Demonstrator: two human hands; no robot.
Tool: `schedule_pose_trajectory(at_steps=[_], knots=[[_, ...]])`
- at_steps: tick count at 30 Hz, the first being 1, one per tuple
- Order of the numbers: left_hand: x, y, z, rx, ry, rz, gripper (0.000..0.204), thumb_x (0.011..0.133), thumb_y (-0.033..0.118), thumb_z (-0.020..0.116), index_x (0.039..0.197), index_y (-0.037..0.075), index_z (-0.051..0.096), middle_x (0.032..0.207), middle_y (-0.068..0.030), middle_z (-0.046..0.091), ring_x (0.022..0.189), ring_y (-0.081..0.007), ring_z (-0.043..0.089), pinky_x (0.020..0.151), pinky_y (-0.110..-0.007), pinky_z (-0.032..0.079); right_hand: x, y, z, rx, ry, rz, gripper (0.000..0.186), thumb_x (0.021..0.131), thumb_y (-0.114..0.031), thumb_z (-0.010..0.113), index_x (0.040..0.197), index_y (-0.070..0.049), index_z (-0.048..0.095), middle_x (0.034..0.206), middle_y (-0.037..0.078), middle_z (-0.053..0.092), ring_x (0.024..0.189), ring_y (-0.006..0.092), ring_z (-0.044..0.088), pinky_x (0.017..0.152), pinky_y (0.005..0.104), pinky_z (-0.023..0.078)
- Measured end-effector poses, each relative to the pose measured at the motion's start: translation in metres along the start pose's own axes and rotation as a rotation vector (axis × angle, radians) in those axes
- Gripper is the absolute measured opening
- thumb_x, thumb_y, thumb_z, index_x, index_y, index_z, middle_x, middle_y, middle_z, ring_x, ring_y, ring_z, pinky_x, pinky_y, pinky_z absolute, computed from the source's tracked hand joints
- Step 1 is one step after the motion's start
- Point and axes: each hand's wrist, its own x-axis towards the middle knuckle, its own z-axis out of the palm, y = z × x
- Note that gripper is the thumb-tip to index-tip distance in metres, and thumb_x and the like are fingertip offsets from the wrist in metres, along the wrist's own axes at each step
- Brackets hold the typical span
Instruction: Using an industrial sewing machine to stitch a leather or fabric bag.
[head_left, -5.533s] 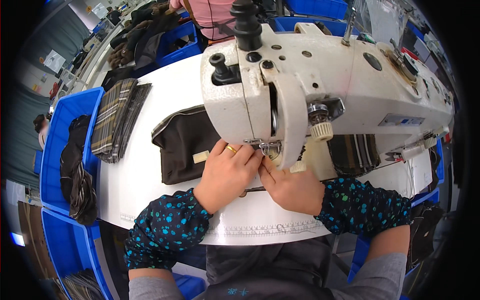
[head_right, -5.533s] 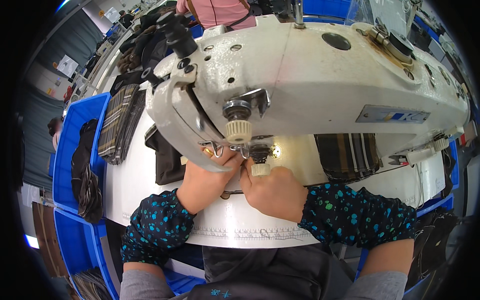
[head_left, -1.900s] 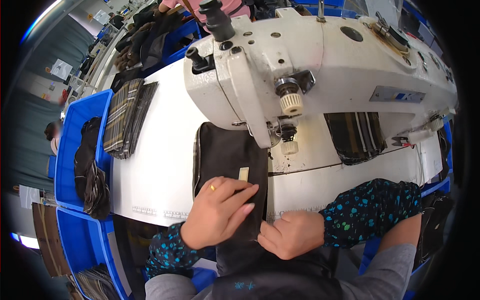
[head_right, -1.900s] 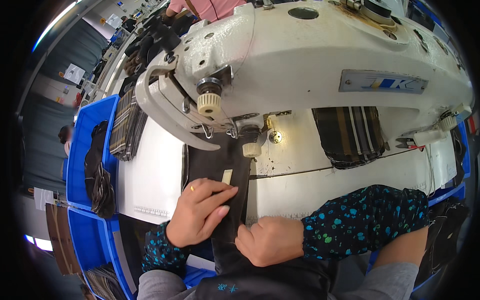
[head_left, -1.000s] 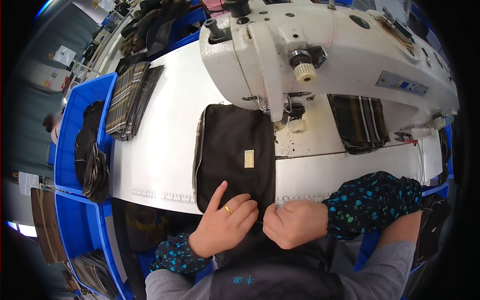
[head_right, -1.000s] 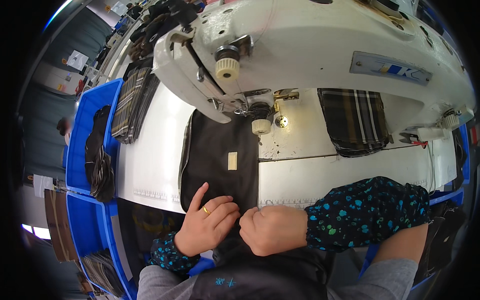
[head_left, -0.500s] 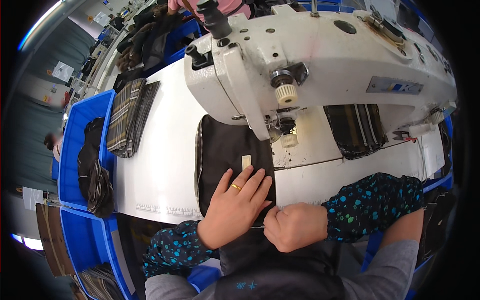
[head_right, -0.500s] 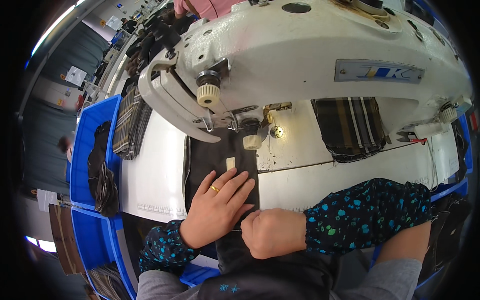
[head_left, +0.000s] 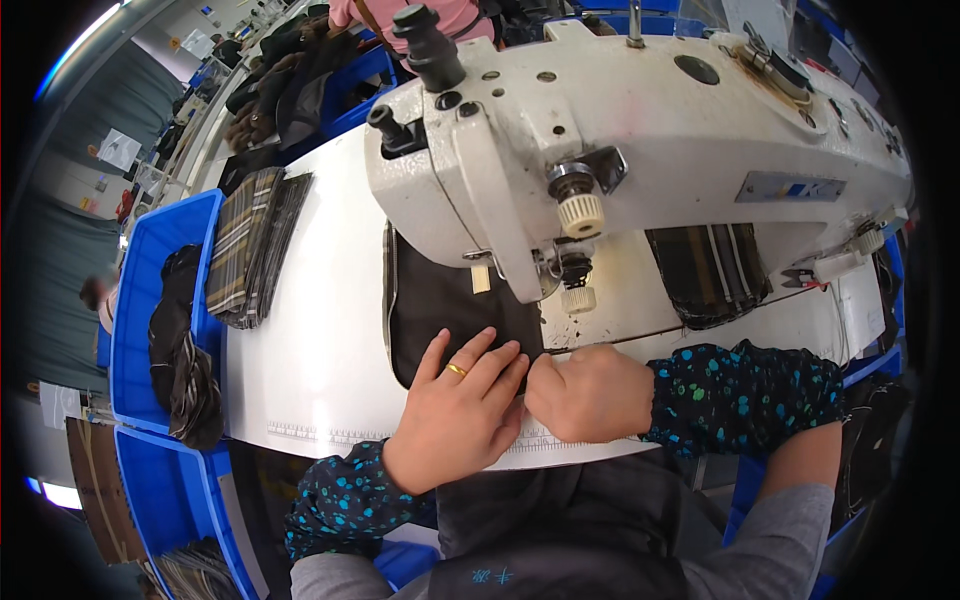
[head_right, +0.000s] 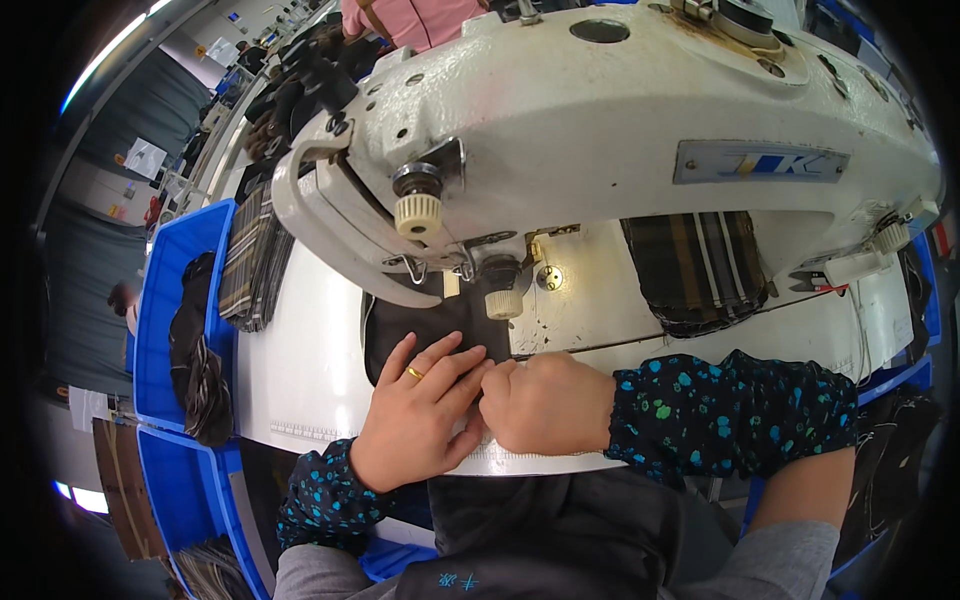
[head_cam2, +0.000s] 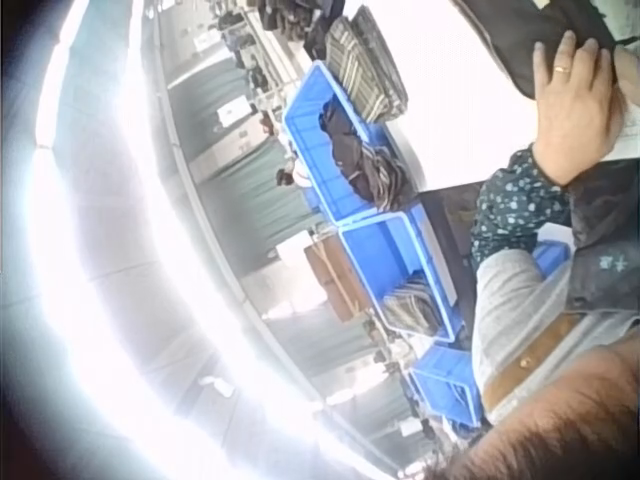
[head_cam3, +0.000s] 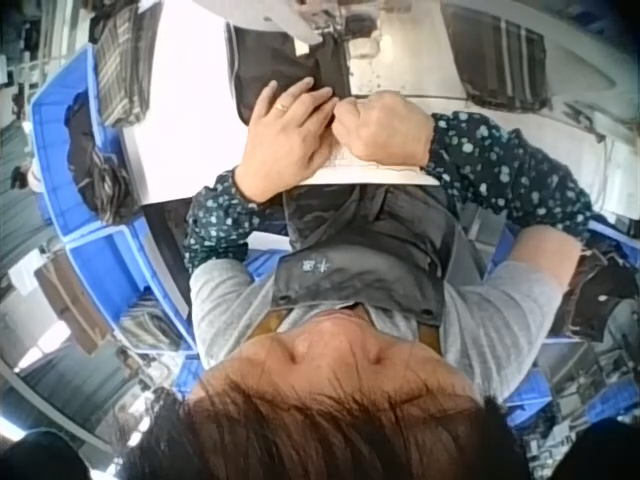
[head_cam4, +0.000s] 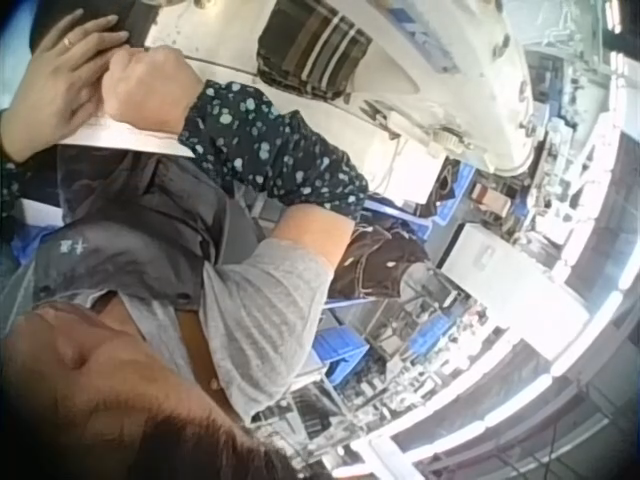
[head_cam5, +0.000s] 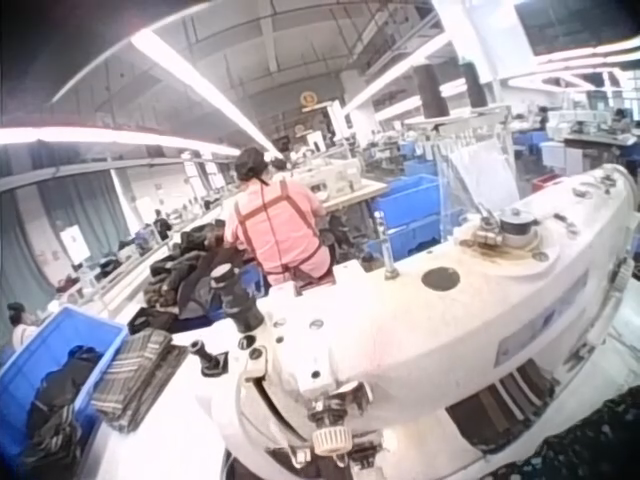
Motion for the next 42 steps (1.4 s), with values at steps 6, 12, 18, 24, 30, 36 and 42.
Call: schedule_pose_trajectory(at_steps=[6,12,18,24,30,36,42], knots=[[0.006,-0.023,0.015,-0.008,0.087,0.018,0.046,0.076,0.009,0.072,0.122,0.008,0.068,0.121,-0.0050,0.066,0.121,-0.0274,0.061,0.108,-0.049,0.041,0.004,0.019,0.000,0.089,-0.118,0.086,0.013,0.077,-0.015,0.064,0.082,-0.003,0.065,0.088,0.012,0.064,0.056,0.0159,0.062,0.045,0.0300,0.048],[0.026,-0.044,0.019,0.026,0.150,0.129,0.050,0.070,0.005,0.071,0.120,0.006,0.069,0.111,-0.0064,0.066,0.111,-0.0268,0.064,0.100,-0.042,0.046,0.006,0.020,0.006,0.044,-0.039,0.203,0.015,0.076,-0.015,0.064,0.085,-0.004,0.068,0.094,0.012,0.066,0.058,0.0154,0.063,0.046,0.0289,0.047],[0.049,-0.056,0.024,0.120,0.182,0.139,0.042,0.076,0.007,0.065,0.117,0.005,0.071,0.104,-0.0063,0.063,0.100,-0.0251,0.062,0.094,-0.042,0.047,0.005,0.014,0.008,-0.058,0.010,0.254,0.010,0.073,-0.016,0.065,0.069,-0.007,0.061,0.068,0.003,0.052,0.054,0.0154,0.058,0.046,0.0304,0.043],[0.063,-0.064,0.029,0.183,0.240,0.120,0.018,0.081,0.010,0.062,0.095,0.005,0.072,0.093,-0.0065,0.066,0.089,-0.0240,0.065,0.086,-0.039,0.048,0.003,0.012,0.008,-0.117,0.053,0.234,0.011,0.069,-0.017,0.064,0.065,-0.008,0.059,0.064,0.003,0.047,0.052,0.0144,0.055,0.045,0.0291,0.042],[0.063,-0.066,0.030,0.201,0.213,0.023,0.012,0.079,0.009,0.062,0.088,0.009,0.071,0.075,-0.0044,0.066,0.068,-0.0275,0.065,0.076,-0.039,0.049,0.002,0.010,0.009,-0.112,0.072,0.214,0.011,0.068,-0.015,0.065,0.063,-0.007,0.059,0.063,0.003,0.046,0.049,0.0141,0.053,0.043,0.0290,0.040],[0.048,-0.063,0.017,0.169,0.242,-0.130,0.032,0.076,0.009,0.068,0.108,0.012,0.074,0.093,-0.0028,0.067,0.088,-0.0240,0.066,0.066,-0.038,0.056,0.009,0.011,0.010,-0.072,0.063,0.217,0.009,0.072,-0.014,0.065,0.070,-0.007,0.060,0.065,0.004,0.050,0.051,0.0166,0.059,0.041,0.0326,0.042],[-0.006,0.013,0.006,-0.129,0.367,-0.100,0.039,0.072,0.003,0.069,0.111,0.009,0.073,0.094,-0.0067,0.067,0.082,-0.0281,0.065,0.067,-0.040,0.055,-0.006,-0.003,-0.017,0.734,0.047,0.878,0.022,0.098,-0.027,0.066,0.102,-0.006,0.060,0.080,0.010,0.071,0.068,0.0251,0.070,0.061,0.0370,0.054]])
